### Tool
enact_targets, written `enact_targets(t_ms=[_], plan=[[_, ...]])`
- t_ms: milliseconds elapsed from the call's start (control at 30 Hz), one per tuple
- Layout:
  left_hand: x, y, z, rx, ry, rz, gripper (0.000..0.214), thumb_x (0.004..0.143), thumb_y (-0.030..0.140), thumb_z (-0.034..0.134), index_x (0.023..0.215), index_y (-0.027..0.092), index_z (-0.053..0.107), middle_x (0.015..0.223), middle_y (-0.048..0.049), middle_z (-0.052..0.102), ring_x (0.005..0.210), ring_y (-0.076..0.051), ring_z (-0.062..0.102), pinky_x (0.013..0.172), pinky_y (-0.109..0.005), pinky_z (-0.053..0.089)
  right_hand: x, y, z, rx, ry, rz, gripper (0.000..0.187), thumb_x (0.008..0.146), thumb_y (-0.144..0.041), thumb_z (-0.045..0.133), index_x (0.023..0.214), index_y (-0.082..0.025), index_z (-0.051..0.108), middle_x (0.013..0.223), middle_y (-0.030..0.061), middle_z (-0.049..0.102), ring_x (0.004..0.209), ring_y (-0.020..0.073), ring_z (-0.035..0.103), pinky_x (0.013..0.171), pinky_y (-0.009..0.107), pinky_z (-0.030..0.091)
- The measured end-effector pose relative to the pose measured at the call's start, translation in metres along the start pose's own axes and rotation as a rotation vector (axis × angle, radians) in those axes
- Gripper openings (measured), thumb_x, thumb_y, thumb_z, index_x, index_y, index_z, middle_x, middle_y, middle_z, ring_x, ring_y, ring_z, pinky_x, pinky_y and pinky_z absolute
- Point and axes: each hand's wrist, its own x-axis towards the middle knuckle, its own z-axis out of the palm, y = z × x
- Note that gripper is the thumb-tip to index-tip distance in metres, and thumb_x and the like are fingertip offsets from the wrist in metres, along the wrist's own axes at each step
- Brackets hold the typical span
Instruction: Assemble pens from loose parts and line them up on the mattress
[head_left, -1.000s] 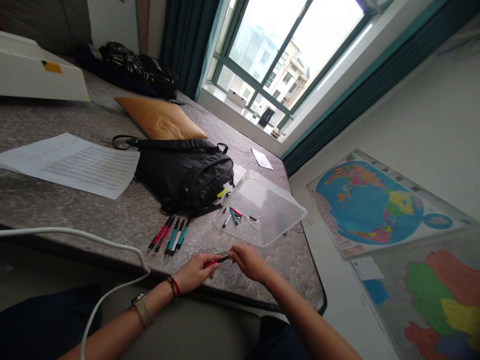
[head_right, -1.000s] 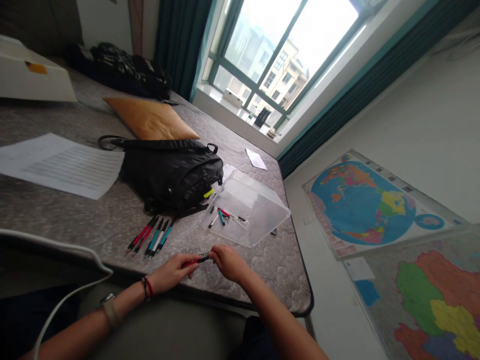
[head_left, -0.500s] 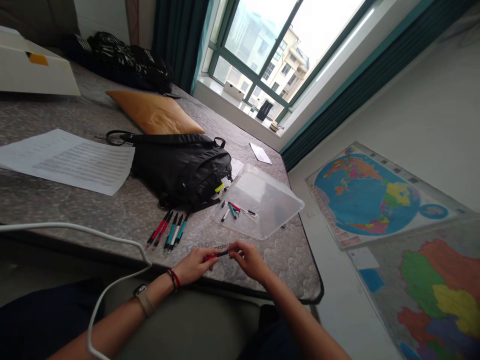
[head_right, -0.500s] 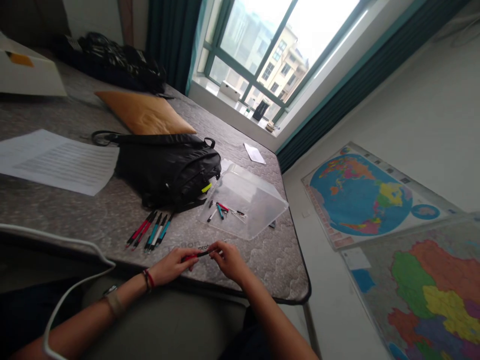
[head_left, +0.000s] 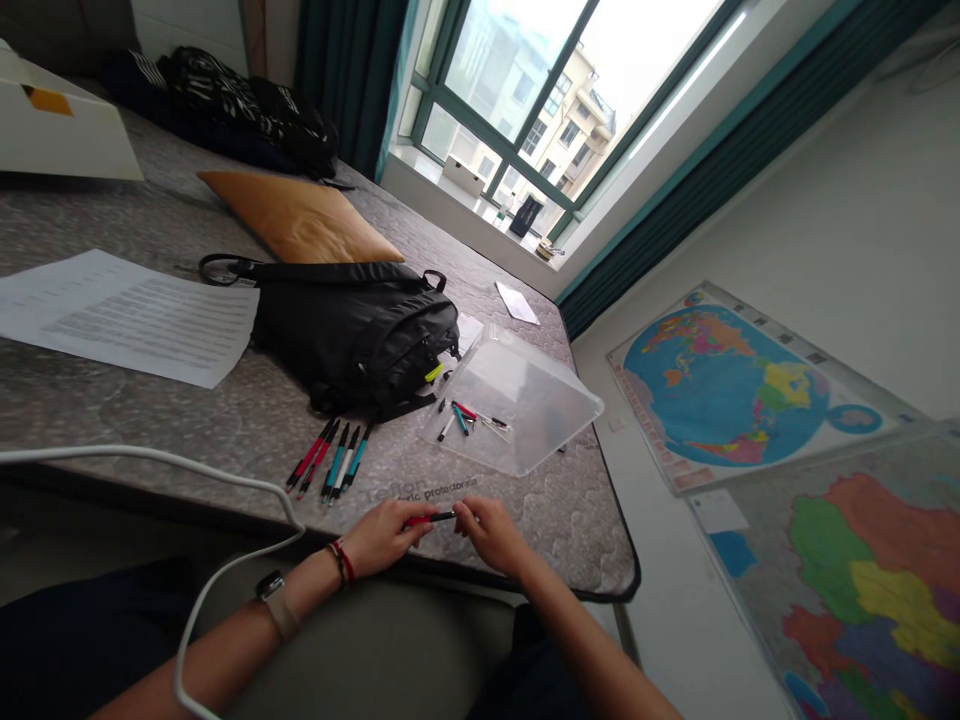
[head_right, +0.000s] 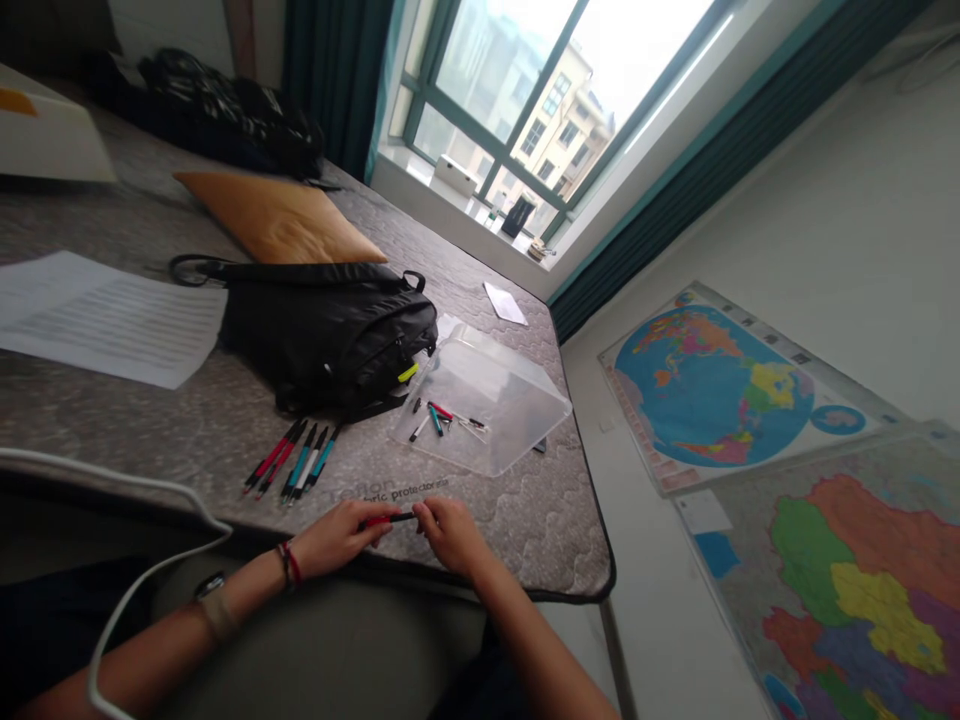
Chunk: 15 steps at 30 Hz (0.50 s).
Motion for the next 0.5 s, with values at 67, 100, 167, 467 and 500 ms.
enact_targets(t_ms=[67,100,167,467,500], plan=[[0.0,0.0,0.0,-0.003,0.004,-0.003,0.041,0.09,0.041,0.048,0.121,0.021,0.066,0.076,-0.0017,0.071,0.069,-0.015,0.063,0.069,-0.024,0.044,-0.004,0.002,0.002,0.054,0.034,0.013,0.033,0.097,-0.042,0.043,0.087,-0.019,0.065,0.078,0.0027,0.066,0.072,0.0145,0.062,0.067,0.024,0.045],[0.0,0.0,0.0,-0.015,0.006,-0.008,0.042,0.09,0.042,0.048,0.121,0.02,0.066,0.075,-0.0016,0.071,0.069,-0.015,0.063,0.068,-0.024,0.044,-0.006,0.002,0.004,0.09,0.05,0.012,0.028,0.096,-0.042,0.047,0.096,-0.019,0.063,0.084,0.0032,0.067,0.075,0.0147,0.062,0.067,0.024,0.046],[0.002,-0.001,-0.001,-0.063,0.0,-0.016,0.045,0.09,0.043,0.048,0.124,0.018,0.064,0.075,-0.0016,0.071,0.069,-0.015,0.062,0.068,-0.023,0.044,-0.01,0.002,0.005,0.159,0.055,0.007,0.025,0.094,-0.04,0.051,0.106,-0.02,0.059,0.089,0.0036,0.066,0.076,0.0147,0.063,0.065,0.024,0.048],[0.001,0.001,-0.001,-0.092,-0.08,0.005,0.038,0.089,0.039,0.05,0.117,0.02,0.068,0.076,-0.0003,0.071,0.07,-0.015,0.063,0.069,-0.024,0.045,-0.013,-0.005,-0.01,-0.006,0.027,-0.085,0.015,0.09,-0.029,0.057,0.104,-0.024,0.06,0.096,0.004,0.065,0.08,0.0154,0.061,0.073,0.027,0.049],[0.0,0.003,-0.001,-0.09,-0.084,-0.001,0.037,0.089,0.038,0.05,0.116,0.02,0.068,0.076,-0.0005,0.071,0.071,-0.016,0.064,0.07,-0.024,0.045,-0.013,-0.006,-0.014,-0.036,0.015,-0.105,0.012,0.091,-0.028,0.056,0.101,-0.024,0.062,0.096,0.0038,0.065,0.079,0.0153,0.061,0.074,0.027,0.048]])
